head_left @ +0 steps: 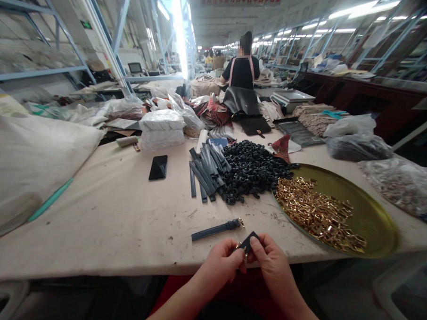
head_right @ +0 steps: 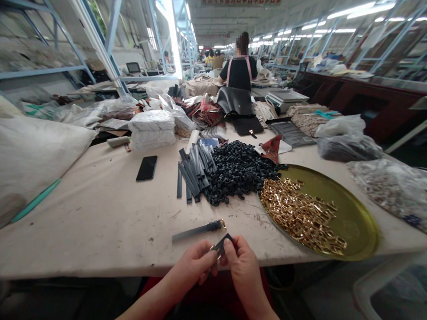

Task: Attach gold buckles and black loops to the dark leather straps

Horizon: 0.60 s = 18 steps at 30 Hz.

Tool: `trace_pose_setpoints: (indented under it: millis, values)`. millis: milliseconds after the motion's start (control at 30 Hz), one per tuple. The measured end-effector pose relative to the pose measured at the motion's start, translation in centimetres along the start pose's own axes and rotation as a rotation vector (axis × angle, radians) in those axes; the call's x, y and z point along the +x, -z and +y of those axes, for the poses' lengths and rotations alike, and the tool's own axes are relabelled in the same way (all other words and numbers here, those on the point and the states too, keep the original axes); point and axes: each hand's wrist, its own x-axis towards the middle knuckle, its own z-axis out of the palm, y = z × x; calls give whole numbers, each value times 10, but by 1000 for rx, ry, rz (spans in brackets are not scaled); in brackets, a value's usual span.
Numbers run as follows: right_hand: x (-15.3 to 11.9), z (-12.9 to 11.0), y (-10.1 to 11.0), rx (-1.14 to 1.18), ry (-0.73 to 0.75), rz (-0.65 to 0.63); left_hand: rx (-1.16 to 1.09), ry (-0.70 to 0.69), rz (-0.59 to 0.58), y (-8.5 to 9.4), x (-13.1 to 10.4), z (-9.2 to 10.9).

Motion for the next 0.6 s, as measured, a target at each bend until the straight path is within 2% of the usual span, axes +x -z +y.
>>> trace_pose_setpoints:
  millis: [233, 433, 500, 600]
  values:
    - [0, 10, 0, 42, -14, -17, -15, 5, 16, -1, 0, 0]
    - [0, 11, -4, 223, -58, -81, -31, -20, 29, -4, -2, 0]
    - [-1, 10, -4, 181, -42, -66, -21, -31, 41, -4, -1, -3]
    - [-5, 8, -1, -62, 85, 66, 28, -41, 63, -4, 1, -6]
